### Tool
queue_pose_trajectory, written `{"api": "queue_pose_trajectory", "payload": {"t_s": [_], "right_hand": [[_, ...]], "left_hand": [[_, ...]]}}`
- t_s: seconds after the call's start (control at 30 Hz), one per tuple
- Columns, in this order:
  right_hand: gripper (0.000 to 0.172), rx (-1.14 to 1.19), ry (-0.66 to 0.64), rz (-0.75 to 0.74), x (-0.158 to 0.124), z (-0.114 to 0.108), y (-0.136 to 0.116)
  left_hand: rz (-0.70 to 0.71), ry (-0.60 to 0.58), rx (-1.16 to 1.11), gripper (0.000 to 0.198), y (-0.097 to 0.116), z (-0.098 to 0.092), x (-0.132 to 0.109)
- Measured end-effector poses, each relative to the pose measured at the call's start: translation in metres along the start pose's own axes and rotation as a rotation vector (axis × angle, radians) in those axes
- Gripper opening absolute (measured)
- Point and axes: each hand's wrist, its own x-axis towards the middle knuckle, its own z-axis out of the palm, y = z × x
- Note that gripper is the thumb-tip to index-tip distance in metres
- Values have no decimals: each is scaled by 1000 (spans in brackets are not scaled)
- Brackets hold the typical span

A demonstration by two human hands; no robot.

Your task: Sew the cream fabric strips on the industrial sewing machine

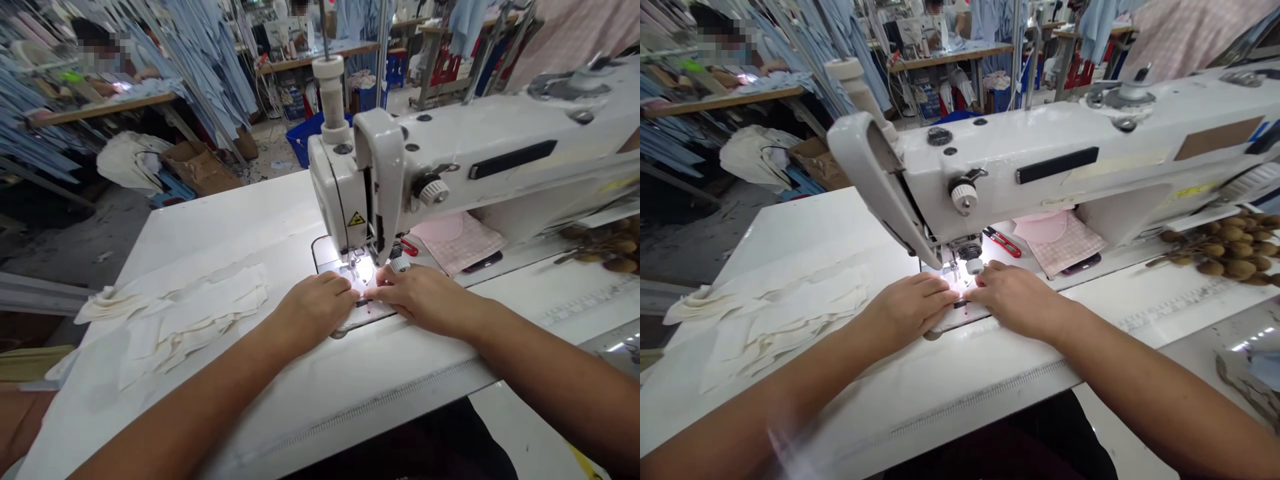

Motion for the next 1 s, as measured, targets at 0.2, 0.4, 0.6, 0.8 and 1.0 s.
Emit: {"api": "queue_pose_trajectory", "payload": {"t_s": [0.2,0.4,0.6,0.8,1.0], "right_hand": [[37,48,16,47,0,1,0],[40,16,-11,25,2,1,0],[35,39,-1,38,0,3,-1],[40,24,33,18,-1,4,0],[44,-70,6,-28,1,3,0]], "left_hand": [[-1,32,53,26,-1,5,1],[14,22,105,25,-2,3,1],[7,17,157,23,0,3,3],[16,-5,203,21,0,4,1],[82,21,196,18,-1,6,-2]]}}
